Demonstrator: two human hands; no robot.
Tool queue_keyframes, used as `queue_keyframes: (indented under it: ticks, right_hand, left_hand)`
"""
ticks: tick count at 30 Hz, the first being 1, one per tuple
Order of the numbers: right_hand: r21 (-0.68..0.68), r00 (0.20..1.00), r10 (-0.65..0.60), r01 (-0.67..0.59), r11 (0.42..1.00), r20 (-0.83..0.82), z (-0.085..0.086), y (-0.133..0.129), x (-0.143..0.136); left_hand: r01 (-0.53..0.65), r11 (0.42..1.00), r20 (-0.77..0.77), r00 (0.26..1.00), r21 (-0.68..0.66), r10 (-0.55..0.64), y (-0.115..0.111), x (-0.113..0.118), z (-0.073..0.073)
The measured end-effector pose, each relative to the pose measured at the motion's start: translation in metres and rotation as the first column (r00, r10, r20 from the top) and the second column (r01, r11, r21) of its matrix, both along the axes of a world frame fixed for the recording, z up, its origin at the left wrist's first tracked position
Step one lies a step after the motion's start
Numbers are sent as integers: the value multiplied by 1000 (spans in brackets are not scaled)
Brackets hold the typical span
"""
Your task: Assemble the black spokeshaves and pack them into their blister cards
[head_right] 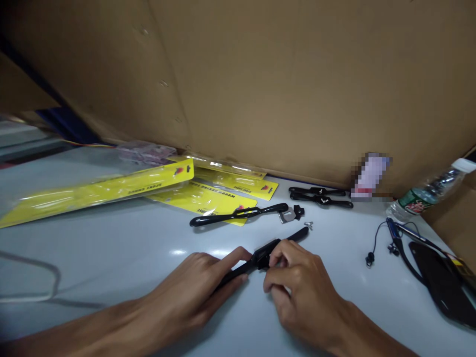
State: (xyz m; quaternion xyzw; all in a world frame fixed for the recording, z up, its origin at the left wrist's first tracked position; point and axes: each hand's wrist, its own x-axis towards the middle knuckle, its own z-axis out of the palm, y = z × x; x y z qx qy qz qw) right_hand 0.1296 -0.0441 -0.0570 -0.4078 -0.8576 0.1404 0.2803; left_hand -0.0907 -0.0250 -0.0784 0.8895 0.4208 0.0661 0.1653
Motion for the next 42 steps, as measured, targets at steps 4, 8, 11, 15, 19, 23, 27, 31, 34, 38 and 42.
queue_keyframes:
  ticks: [4,8,11,15,19,23,27,31,34,38,42]
  right_hand:
    - [39,980,-197,198,979,-34,1,3,2]
    - [39,989,-136,134,990,61,0,2,2]
    - [-45,997,77,-76,996,15,1,-1,2]
    - [31,996,-84,84,996,6,0,0,3]
    - [7,997,-50,49,999,51,0,1,3]
    - [34,995,36,-33,999,-90,4,2,5]
    - [91,987,-156,158,983,-29,2,4,6]
    - [-49,998,7,-4,999,63,0,1,5]
    - [-106,997,69,-66,992,24,1,1,5]
    - [6,987,-161,160,987,14,0,4,7]
    - [-124,1000,12,-9,992,23,0,3,6]
  left_hand:
    - [5,1000,18,1000,10,-6,0,-1,-2]
    - [6,1000,11,1000,22,-6,0,0,-3]
    - [5,999,-1,1000,33,-5,0,0,-3]
    - [1,1000,22,1000,10,-1,1,0,-3]
    - [3,1000,25,1000,26,-3,0,-1,-4]
    - [6,1000,41,999,8,-6,0,-2,-4]
    - [2,1000,46,999,-2,-2,0,-1,-3]
    - [-7,1000,62,998,21,5,1,-1,-2]
    - [-7,1000,60,998,14,6,1,-2,-2]
    - [-14,1000,63,998,13,13,1,-3,-2]
    - [-19,1000,70,997,16,17,0,-4,-2]
